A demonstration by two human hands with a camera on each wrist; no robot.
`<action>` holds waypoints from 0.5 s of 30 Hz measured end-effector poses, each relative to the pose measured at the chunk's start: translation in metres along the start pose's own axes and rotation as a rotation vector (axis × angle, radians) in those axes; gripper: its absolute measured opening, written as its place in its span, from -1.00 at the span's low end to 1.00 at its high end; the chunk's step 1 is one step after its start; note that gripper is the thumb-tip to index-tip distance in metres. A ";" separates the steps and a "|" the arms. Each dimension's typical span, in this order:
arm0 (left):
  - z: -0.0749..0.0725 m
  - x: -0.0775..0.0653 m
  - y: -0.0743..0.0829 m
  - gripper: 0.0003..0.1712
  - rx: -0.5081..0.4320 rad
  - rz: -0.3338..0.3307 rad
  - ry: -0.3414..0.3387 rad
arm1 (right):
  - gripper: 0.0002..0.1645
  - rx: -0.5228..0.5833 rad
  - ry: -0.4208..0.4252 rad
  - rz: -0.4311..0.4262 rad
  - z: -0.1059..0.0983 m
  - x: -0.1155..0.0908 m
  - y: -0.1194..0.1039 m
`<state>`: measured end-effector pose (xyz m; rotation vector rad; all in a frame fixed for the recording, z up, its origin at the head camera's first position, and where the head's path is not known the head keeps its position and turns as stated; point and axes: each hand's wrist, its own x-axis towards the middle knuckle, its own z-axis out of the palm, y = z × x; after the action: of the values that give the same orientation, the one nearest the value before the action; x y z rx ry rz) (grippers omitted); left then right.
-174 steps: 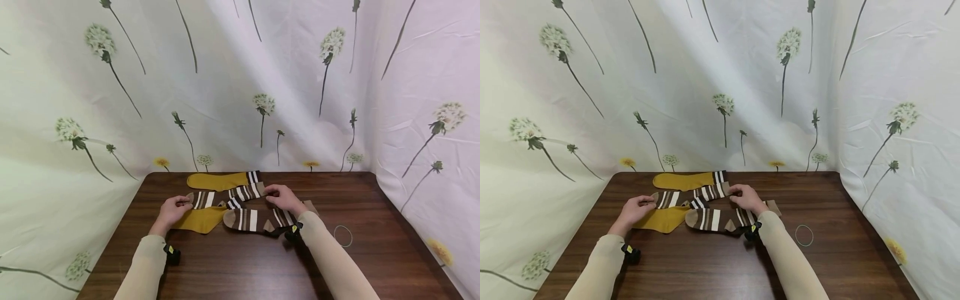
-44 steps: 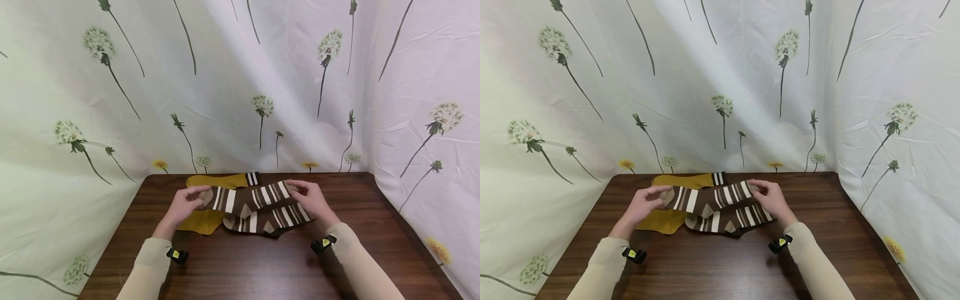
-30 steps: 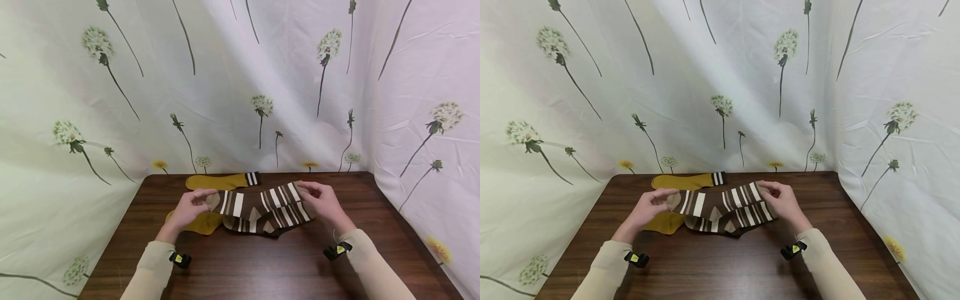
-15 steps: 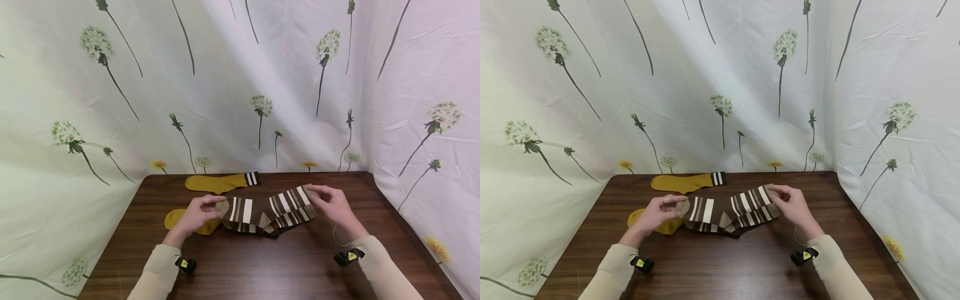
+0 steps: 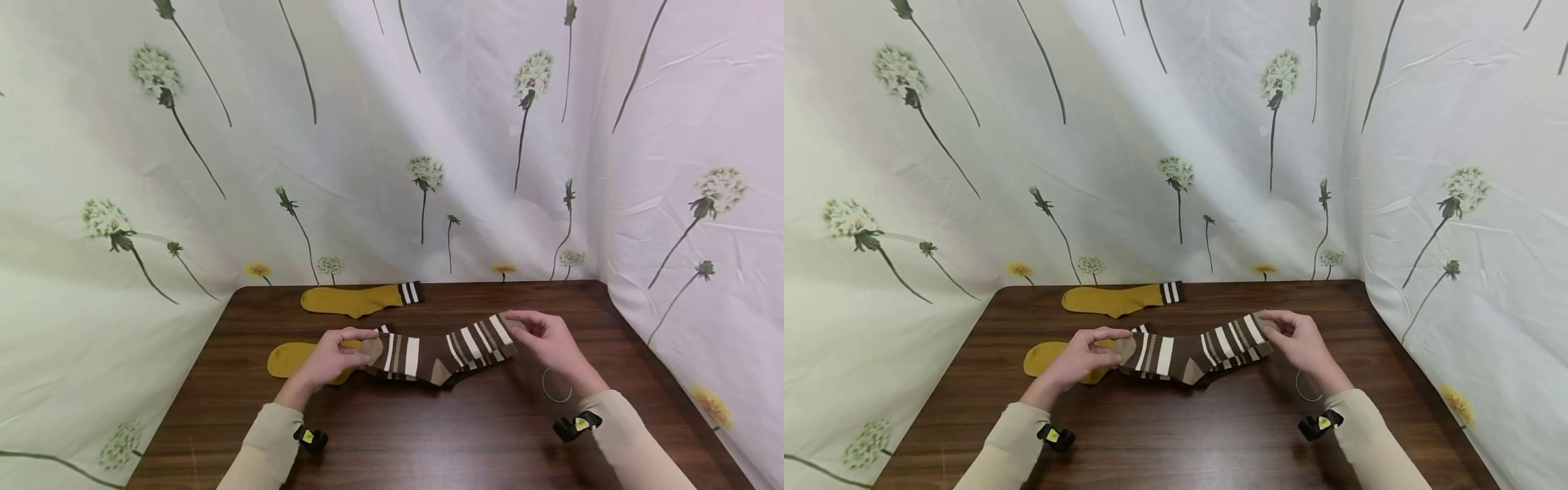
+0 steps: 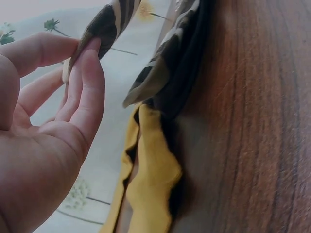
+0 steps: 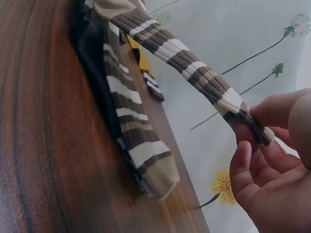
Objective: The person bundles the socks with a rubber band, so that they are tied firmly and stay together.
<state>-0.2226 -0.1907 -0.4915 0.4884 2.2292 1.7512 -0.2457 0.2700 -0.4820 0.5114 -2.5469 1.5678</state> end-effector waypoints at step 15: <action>0.013 0.009 -0.014 -0.47 0.004 -0.021 0.063 | -0.65 -0.083 -0.027 0.067 0.003 0.002 0.021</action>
<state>-0.2266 -0.1789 -0.5078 0.4144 2.2721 1.7749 -0.2540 0.2754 -0.5006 0.4460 -2.6621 1.4782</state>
